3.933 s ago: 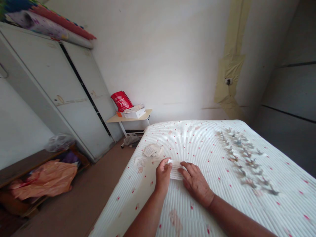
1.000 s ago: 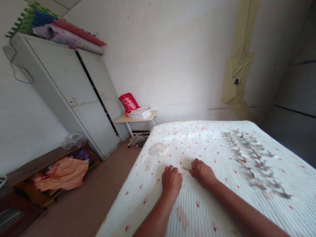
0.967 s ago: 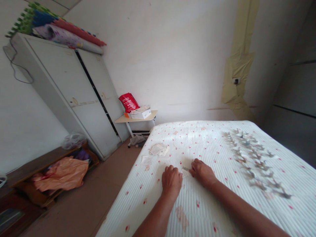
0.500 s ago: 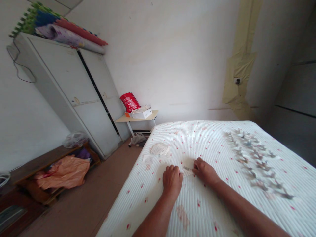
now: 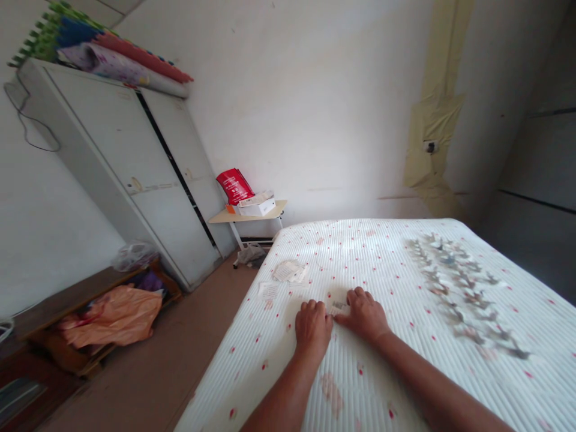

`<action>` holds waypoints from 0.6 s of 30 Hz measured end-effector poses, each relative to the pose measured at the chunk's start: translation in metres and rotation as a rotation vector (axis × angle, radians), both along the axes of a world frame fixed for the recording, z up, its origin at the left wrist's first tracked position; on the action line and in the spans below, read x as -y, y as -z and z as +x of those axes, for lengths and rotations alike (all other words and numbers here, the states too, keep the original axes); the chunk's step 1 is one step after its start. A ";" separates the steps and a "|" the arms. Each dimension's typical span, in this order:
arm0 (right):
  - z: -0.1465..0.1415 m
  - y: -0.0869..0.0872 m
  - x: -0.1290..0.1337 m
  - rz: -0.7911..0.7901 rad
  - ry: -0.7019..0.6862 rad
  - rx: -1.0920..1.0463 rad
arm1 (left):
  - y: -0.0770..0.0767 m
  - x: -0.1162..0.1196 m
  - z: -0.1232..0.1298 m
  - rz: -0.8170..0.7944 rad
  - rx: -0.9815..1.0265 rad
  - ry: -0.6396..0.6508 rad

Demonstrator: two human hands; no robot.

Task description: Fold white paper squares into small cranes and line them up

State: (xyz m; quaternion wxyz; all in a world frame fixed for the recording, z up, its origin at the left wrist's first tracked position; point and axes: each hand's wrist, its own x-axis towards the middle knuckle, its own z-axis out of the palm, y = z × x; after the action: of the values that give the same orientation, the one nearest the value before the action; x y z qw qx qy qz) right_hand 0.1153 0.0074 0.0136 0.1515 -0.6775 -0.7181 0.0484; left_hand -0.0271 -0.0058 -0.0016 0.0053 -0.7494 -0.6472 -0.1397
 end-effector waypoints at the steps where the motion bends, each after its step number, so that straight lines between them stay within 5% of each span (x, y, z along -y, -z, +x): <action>1: -0.002 -0.001 0.001 0.000 0.003 0.012 | 0.001 0.000 0.000 0.002 0.000 0.000; 18: 0.026 0.011 -0.016 -0.059 -0.081 -0.141 | -0.001 -0.001 -0.002 -0.017 0.000 -0.002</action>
State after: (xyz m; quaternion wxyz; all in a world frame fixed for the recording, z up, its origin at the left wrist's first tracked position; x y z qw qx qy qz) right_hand 0.1415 0.0237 0.0022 0.1796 -0.6469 -0.7308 0.1236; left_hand -0.0293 -0.0047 -0.0008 -0.0010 -0.7487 -0.6491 -0.1344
